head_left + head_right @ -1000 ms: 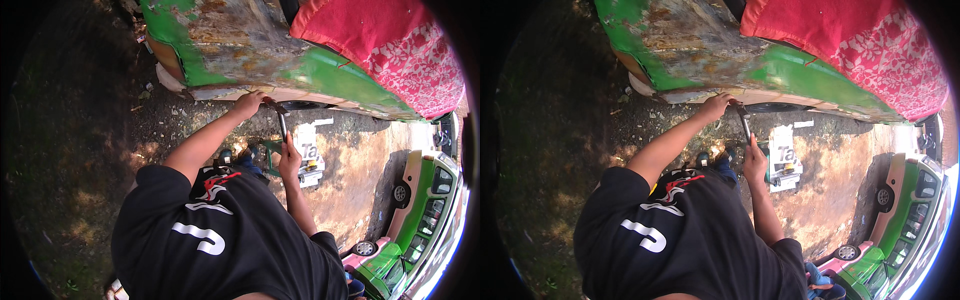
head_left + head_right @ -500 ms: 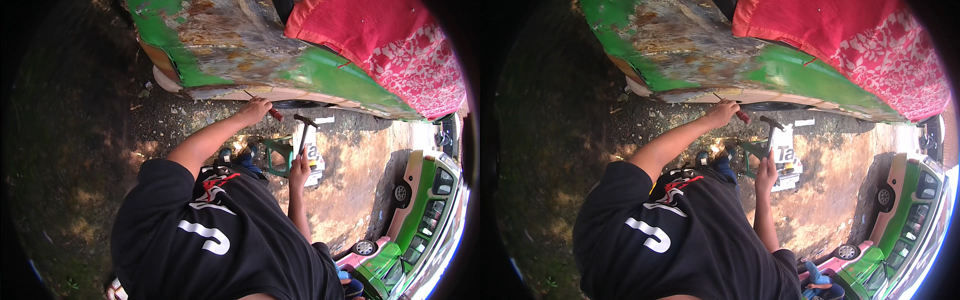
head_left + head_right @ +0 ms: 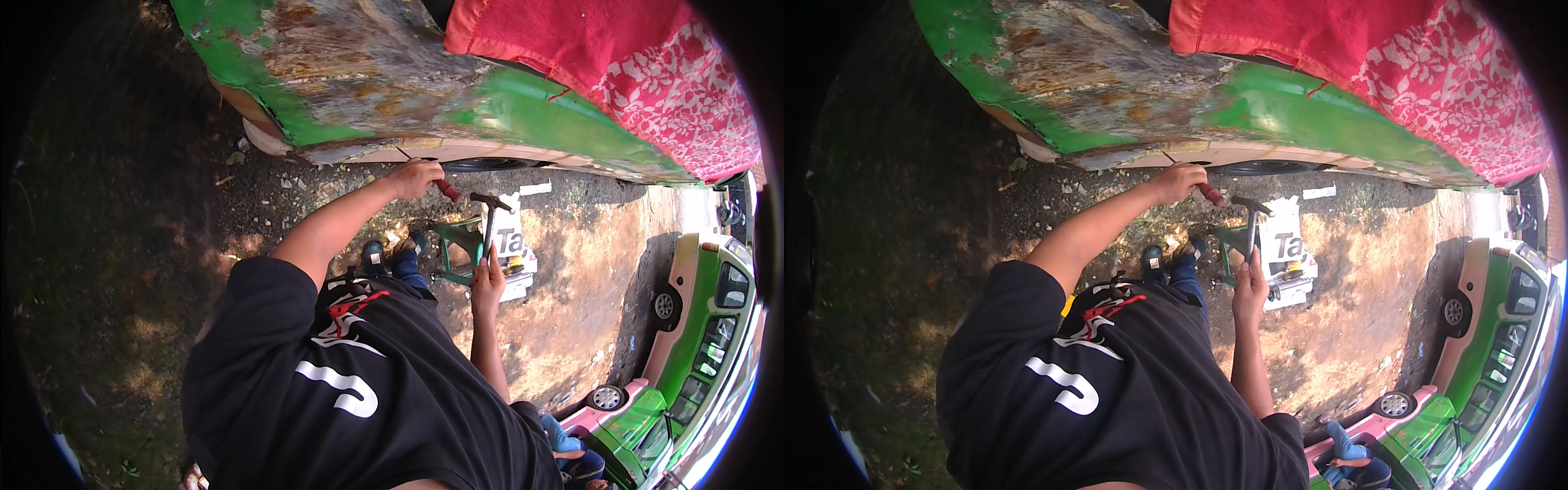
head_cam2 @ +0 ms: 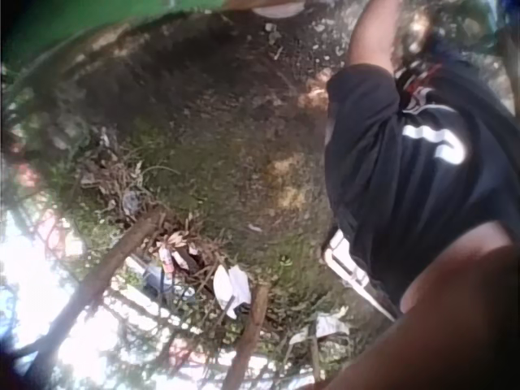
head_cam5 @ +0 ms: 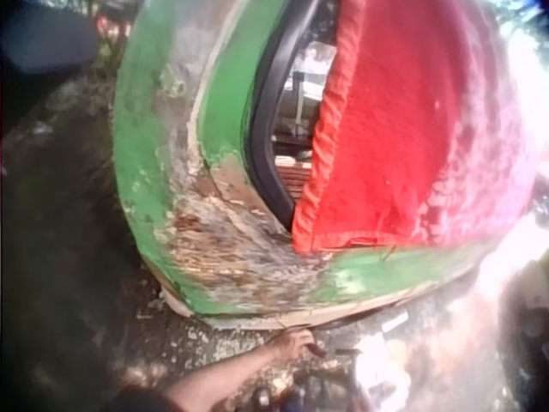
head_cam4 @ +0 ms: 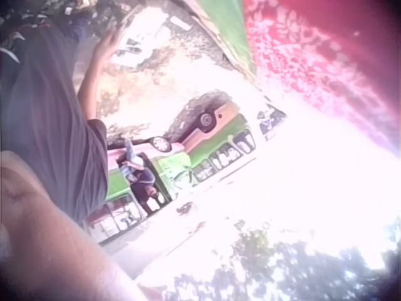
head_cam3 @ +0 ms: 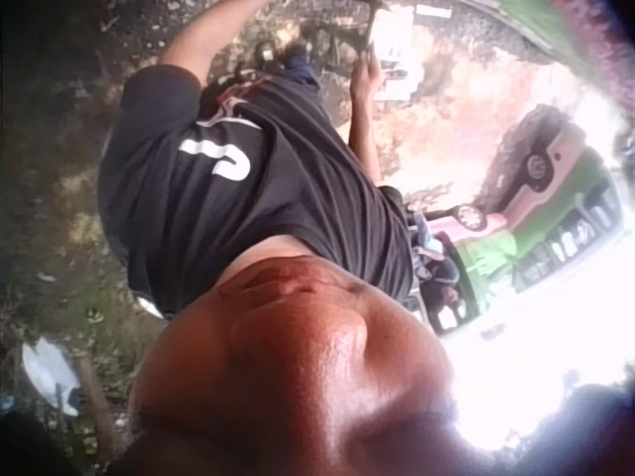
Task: The person uses a hammer and a chisel to repeatedly strike a green metal panel, likely to remove rust or flatten a dent. The person holds the chisel against the panel and strikes it with the hammer throughout the clip.
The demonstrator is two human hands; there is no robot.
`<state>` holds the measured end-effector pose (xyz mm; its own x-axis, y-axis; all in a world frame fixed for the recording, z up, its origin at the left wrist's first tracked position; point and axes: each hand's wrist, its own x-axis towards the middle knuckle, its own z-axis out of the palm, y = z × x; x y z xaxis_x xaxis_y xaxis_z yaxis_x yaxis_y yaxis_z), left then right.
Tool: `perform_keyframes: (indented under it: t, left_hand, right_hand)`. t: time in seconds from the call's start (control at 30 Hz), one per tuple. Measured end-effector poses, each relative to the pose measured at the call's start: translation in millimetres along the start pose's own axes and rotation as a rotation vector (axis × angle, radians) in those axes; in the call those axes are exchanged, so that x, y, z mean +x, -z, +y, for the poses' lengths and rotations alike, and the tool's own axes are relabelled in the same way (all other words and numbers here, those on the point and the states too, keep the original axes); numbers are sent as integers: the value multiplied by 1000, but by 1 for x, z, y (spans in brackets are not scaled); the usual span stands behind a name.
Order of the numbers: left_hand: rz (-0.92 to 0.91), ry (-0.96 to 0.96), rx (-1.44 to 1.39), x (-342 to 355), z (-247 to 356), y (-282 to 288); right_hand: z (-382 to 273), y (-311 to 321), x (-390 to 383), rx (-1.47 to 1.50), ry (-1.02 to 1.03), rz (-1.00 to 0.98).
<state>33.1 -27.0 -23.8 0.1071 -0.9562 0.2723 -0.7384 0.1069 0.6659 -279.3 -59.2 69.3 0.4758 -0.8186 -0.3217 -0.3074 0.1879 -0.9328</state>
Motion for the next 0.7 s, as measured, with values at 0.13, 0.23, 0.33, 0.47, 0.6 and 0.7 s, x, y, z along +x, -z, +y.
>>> perform_keyframes:
  t: [0.13, 0.23, 0.33, 0.47, 0.6, 0.7]
  left_hand:
    - [-57, 72, -12, 5, 5, 0]
    - [-49, 92, 13, 10, 5, 2]
    - [-39, 168, 9, 9, 2, -3]
    - [81, 261, -62, 16, 6, -2]
    - [154, 322, -63, 9, 12, -7]
    - [174, 203, 92, 7, 17, -12]
  right_hand:
    - [-2, 6, -3, 8, -20, -11]
    - [5, 10, 5, 23, 21, -18]
    - [-6, 16, 13, 35, 29, -35]
    - [6, 33, 40, 25, 93, -77]
    - [-8, 42, 60, 42, 110, -177]
    - [-7, 58, 58, 79, 119, -268]
